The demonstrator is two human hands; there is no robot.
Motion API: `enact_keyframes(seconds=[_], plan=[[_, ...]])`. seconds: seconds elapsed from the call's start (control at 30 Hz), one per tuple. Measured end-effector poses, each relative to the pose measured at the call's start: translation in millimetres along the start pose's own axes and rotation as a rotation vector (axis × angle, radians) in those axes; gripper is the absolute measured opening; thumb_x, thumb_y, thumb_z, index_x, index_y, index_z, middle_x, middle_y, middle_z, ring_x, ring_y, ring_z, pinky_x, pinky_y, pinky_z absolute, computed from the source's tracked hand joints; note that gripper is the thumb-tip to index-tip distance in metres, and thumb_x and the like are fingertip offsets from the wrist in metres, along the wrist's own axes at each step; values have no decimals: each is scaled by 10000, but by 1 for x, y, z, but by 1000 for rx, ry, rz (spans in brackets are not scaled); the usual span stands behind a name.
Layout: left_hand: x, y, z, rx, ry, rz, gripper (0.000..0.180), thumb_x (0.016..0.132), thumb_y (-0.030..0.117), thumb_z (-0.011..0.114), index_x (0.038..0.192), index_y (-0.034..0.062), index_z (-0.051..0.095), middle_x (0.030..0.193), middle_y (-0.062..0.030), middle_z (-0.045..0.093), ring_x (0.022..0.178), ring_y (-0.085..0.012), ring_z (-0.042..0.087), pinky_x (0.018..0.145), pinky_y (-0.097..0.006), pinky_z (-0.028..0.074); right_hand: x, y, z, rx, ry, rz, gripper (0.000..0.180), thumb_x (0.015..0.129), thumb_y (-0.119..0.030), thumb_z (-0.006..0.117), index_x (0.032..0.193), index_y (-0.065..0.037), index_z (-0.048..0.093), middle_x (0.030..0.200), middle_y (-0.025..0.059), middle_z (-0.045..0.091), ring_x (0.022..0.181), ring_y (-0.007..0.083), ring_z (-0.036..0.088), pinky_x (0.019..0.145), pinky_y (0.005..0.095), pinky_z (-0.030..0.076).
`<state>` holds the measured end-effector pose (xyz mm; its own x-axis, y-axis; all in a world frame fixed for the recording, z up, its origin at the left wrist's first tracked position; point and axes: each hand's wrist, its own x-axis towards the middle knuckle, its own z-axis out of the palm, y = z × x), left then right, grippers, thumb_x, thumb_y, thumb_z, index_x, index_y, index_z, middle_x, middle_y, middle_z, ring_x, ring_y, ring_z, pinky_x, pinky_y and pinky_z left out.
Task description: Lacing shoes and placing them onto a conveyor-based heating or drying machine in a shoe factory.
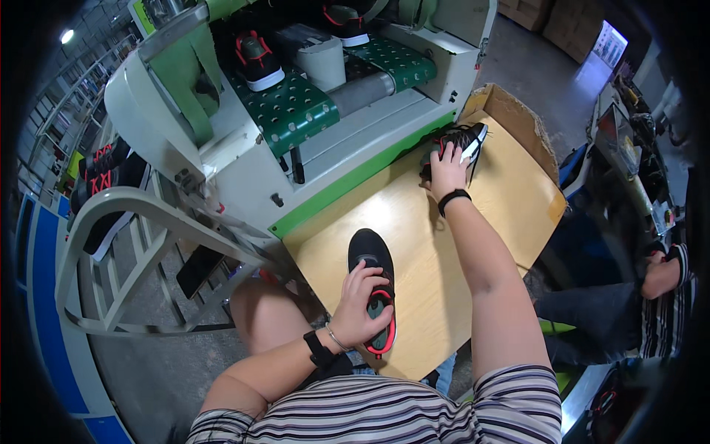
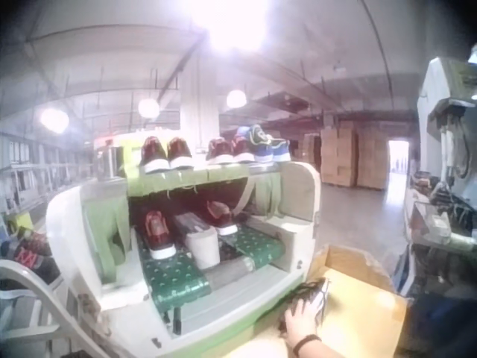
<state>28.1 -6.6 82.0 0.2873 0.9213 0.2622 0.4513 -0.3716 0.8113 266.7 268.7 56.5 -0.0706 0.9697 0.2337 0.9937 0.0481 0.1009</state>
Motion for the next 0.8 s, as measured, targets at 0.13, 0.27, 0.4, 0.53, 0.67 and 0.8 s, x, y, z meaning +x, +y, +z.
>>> enact_keyframes(seconds=[0.13, 0.27, 0.4, 0.53, 0.67, 0.8], plan=[[3, -1, 5, -6, 24, 48, 466, 765, 154, 758, 1183, 87, 563, 1331, -180, 527, 1387, -485, 371, 1167, -556, 286, -65, 50, -14, 253, 163, -86, 716, 642, -258, 910, 1209, -77, 512, 1511, 283, 404, 1322, 503, 447, 1038, 658, 384], [2, -2, 9, 24, 17, 23, 483, 769, 133, 764, 1194, 77, 541, 1319, -193, 521, 1389, -458, 377, 1205, -538, 256, -169, 55, -52, 997, 226, 182, 724, 707, -193, 888, 1286, -28, 487, 1334, 244, 546, 1160, 395, 588, 989, 425, 480], [-1, -6, 3, 31, 23, 69, 453, 769, 128, 759, 1157, 78, 532, 1298, -189, 535, 1377, -431, 405, 1206, -520, 268, -330, 7, -101, 1170, 53, 84, 842, 752, -97, 871, 1429, -62, 372, 1259, 128, 559, 1156, 230, 580, 986, 350, 485], [4, -12, -10, -3, -84, 165, 445, 735, 119, 746, 1115, 70, 519, 1261, -166, 538, 1350, -416, 432, 1199, -491, 285, -412, 6, -128, 1468, -291, 53, 636, 854, -19, 764, 1378, -67, 407, 1284, 136, 550, 1112, 250, 616, 934, 378, 526], [11, -14, -27, -18, -285, 68, 560, 768, 229, 780, 1240, 81, 518, 1314, -193, 506, 1346, -426, 414, 1162, -459, 332, -348, 21, -162, 720, 7, -234, 597, 800, 141, 566, 1318, -151, 620, 1361, 180, 531, 1191, 390, 561, 1008, 438, 490], [9, 20, -31, 60, -33, 98, 673, 846, 344, 786, 1382, 60, 494, 1397, -206, 486, 1350, -428, 413, 1148, -469, 343, -281, 8, -159, 423, -26, -648, 542, 823, 12, 560, 1298, -226, 667, 1504, 107, 475, 1435, 400, 371, 1167, 492, 349]])
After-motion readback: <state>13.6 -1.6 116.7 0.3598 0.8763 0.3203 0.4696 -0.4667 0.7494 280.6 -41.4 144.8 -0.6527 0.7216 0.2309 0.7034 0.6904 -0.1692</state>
